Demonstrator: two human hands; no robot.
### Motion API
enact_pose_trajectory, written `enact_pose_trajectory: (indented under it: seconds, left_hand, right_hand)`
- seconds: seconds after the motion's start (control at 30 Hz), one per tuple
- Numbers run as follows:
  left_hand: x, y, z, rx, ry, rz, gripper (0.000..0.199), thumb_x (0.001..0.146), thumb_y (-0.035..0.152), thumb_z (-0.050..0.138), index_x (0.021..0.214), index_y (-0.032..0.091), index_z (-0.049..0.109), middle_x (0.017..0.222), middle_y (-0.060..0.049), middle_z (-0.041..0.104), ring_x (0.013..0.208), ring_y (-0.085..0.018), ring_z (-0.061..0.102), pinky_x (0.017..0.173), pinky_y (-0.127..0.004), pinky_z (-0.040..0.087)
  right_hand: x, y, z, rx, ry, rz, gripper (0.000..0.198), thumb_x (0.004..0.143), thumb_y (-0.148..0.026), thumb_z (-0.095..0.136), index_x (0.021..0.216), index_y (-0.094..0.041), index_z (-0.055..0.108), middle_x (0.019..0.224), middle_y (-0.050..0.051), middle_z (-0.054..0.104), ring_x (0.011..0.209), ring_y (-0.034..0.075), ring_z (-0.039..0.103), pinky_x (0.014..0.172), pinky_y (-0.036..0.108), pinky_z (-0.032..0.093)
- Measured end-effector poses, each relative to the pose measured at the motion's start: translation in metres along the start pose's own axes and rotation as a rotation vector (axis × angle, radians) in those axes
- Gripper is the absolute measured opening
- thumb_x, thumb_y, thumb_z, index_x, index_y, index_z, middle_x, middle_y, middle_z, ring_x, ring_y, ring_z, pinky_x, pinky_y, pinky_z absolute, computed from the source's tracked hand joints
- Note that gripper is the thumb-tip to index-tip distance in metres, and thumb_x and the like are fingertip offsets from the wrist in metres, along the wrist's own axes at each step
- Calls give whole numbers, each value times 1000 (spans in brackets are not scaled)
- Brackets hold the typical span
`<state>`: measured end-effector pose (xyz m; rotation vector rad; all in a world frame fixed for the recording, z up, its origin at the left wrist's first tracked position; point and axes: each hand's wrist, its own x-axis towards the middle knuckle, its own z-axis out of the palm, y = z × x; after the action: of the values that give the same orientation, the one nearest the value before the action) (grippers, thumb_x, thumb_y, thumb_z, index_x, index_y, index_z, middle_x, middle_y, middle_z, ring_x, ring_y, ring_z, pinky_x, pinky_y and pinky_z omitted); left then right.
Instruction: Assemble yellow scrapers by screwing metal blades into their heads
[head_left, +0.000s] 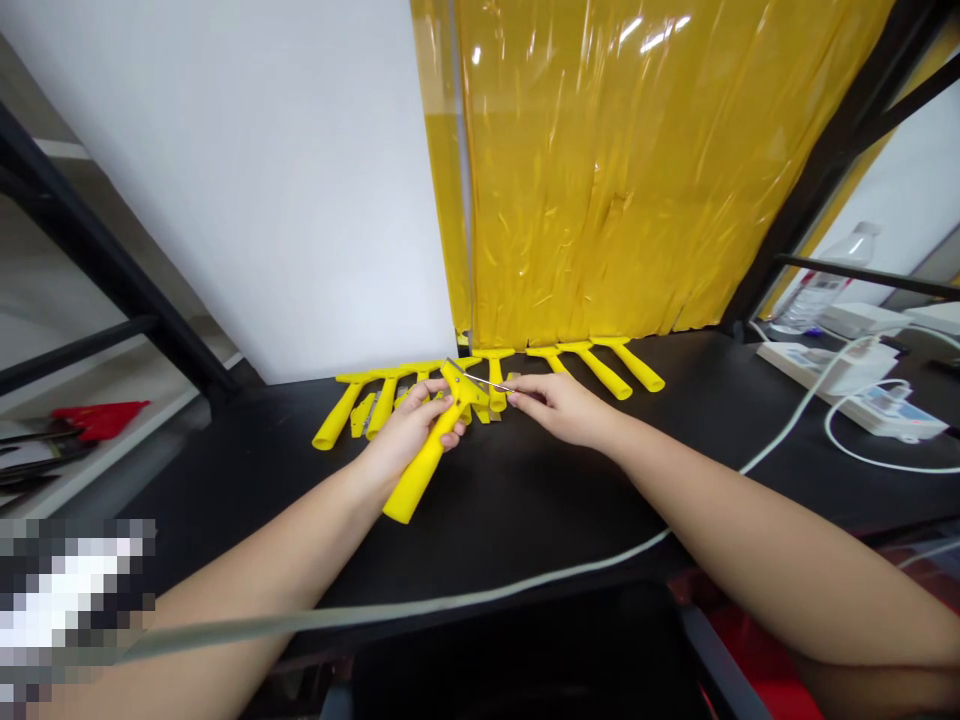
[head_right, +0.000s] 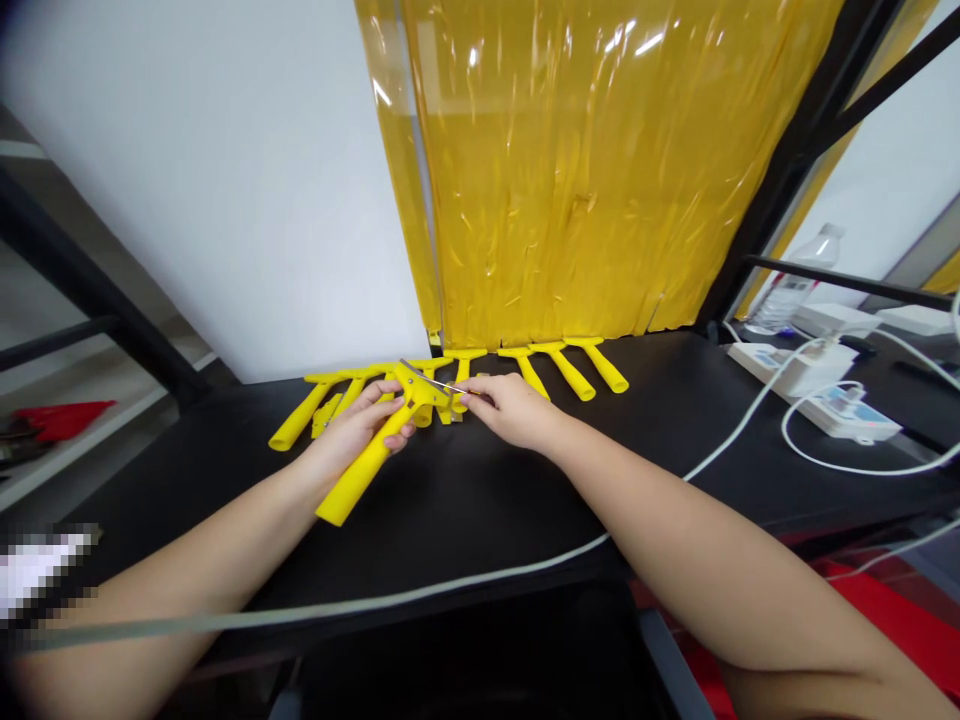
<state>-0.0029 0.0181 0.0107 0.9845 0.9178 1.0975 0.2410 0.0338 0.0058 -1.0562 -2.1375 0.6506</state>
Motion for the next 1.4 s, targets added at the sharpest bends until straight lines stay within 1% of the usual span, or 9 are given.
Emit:
enact_pose_trajectory:
  seconds: [0.2,0.47,0.67,0.87,0.97,1.07,1.17,1.27,1.4]
  left_hand:
    - [-4,-1,4,19,-51,-8,37,86,22,70,109,24,42,60,0,63,43,-12,54,44,-18,37]
    - [-3,-1,3,73,-47,13,37,85,24,66,110,25,39,58,0,64,41,-12,53,44,-19,37]
    - [-8,-6,5,202,-31,216,32,88,31,69,107,24,43,63,2,64,45,-13,57,47,-22,43]
    - [-12,-12,0,439,-16,447,27,96,39,65,111,23,50,67,3,64,48,-11,56,51,-25,47]
    - [-9,-13,-8,517,5,498,27,99,39,61,119,23,52,68,2,65,51,-12,57,54,-26,49]
    - [-4,-13,-15,550,33,531,28,100,39,59,122,23,53,68,2,65,50,-12,57,55,-26,49]
    - [-2,-12,-17,565,31,548,27,101,39,58,122,23,53,69,3,64,51,-11,57,55,-26,49]
    - [-3,-12,-15,588,23,571,25,100,40,59,118,22,56,82,-1,67,53,-11,59,54,-26,50]
    - [-5,-12,-13,609,31,573,24,101,38,59,119,23,57,84,-2,67,53,-11,59,55,-26,51]
  right_hand:
    - [-6,-10,-4,-89,39,25,17,100,-36,55,111,-23,55,73,-2,61,63,16,53,63,29,37]
    - [-7,-7,-2,-95,64,28,15,99,-37,56,103,-24,49,79,0,62,66,17,54,64,30,38]
    - [-7,-9,-5,-78,144,-40,14,99,-35,58,96,-22,55,78,0,66,65,16,56,65,30,39]
    - [-1,-2,4,151,152,42,44,106,-48,41,80,-19,62,72,2,61,64,15,53,65,32,39]
    - [0,2,11,372,97,33,25,99,-47,56,98,-22,54,69,-5,50,57,12,46,59,29,37]
    - [1,5,14,484,77,21,35,88,-44,71,101,-24,45,74,-7,50,59,11,50,60,28,41]
    - [3,9,13,476,83,112,35,92,-53,65,92,-21,50,74,-4,53,60,12,53,61,29,45]
    - [5,12,12,485,48,225,47,100,-63,47,84,-19,56,62,-5,42,52,12,43,54,29,40]
    - [4,13,12,531,59,144,38,92,-57,65,99,-22,51,67,-7,47,54,11,45,55,28,40]
